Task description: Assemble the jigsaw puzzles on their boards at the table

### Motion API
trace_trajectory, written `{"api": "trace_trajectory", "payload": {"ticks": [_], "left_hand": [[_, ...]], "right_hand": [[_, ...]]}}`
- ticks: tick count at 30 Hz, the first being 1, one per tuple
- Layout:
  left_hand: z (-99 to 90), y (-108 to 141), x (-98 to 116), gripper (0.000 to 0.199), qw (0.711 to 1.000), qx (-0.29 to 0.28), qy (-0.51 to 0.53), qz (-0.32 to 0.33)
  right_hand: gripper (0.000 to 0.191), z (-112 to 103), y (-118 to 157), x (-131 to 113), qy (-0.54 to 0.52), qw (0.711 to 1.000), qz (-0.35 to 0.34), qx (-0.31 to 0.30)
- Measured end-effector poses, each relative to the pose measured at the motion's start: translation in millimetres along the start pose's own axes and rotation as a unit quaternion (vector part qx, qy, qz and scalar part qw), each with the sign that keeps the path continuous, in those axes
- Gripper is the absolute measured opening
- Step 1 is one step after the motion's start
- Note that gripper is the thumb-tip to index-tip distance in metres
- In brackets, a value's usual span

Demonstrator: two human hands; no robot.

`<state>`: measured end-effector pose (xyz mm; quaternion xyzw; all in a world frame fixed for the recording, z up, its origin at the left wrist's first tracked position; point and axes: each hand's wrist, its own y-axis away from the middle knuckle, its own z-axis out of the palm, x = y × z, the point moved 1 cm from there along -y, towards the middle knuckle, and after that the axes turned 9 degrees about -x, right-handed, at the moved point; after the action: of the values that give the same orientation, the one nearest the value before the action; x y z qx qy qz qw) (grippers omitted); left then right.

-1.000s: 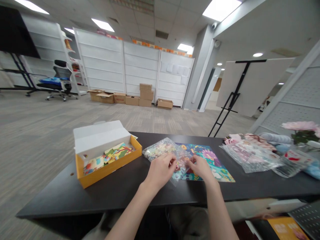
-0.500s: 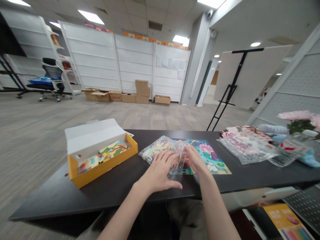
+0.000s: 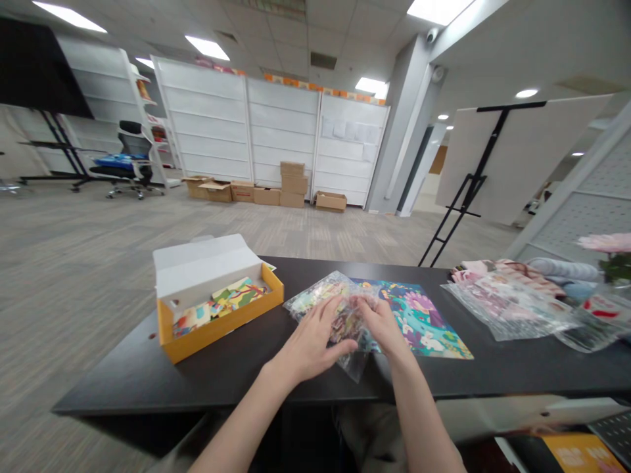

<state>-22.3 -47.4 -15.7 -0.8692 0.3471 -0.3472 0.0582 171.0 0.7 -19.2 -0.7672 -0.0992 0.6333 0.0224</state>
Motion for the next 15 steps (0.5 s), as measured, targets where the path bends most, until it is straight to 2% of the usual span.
{"api": "trace_trajectory", "payload": {"ticks": [3, 5, 7, 9, 11, 13, 15], "left_hand": [[-9.4, -5, -4, 0.071, 0.993, 0.112, 0.001, -0.029], [-13.5, -10, -7, 0.072, 0.98, 0.189, 0.014, -0.051], [-15.5, -15, -9, 0.079, 0.968, 0.231, 0.061, -0.075], [-15.3, -20, -11, 0.09, 0.955, 0.223, 0.159, -0.113], [-13.0, -24, -12, 0.102, 0.923, 0.176, 0.303, -0.16], [-8.7, -26, -10, 0.107, 0.862, 0.118, 0.452, -0.198], [-2.9, -27, -6, 0.098, 0.789, 0.06, 0.576, -0.206]], "right_hand": [[0.037, -2, 9, -22, -0.147, 0.989, 0.001, -0.007], [0.035, -5, 17, -39, -0.228, 0.974, 0.005, -0.007], [0.033, -8, 23, -55, -0.281, 0.96, 0.007, 0.002], [0.032, -11, 27, -66, -0.304, 0.952, 0.016, -0.003], [0.032, -13, 29, -72, -0.312, 0.949, 0.028, -0.02], [0.031, -14, 29, -72, -0.316, 0.948, 0.028, -0.03], [0.029, -15, 28, -68, -0.302, 0.953, -0.01, 0.003]]}}
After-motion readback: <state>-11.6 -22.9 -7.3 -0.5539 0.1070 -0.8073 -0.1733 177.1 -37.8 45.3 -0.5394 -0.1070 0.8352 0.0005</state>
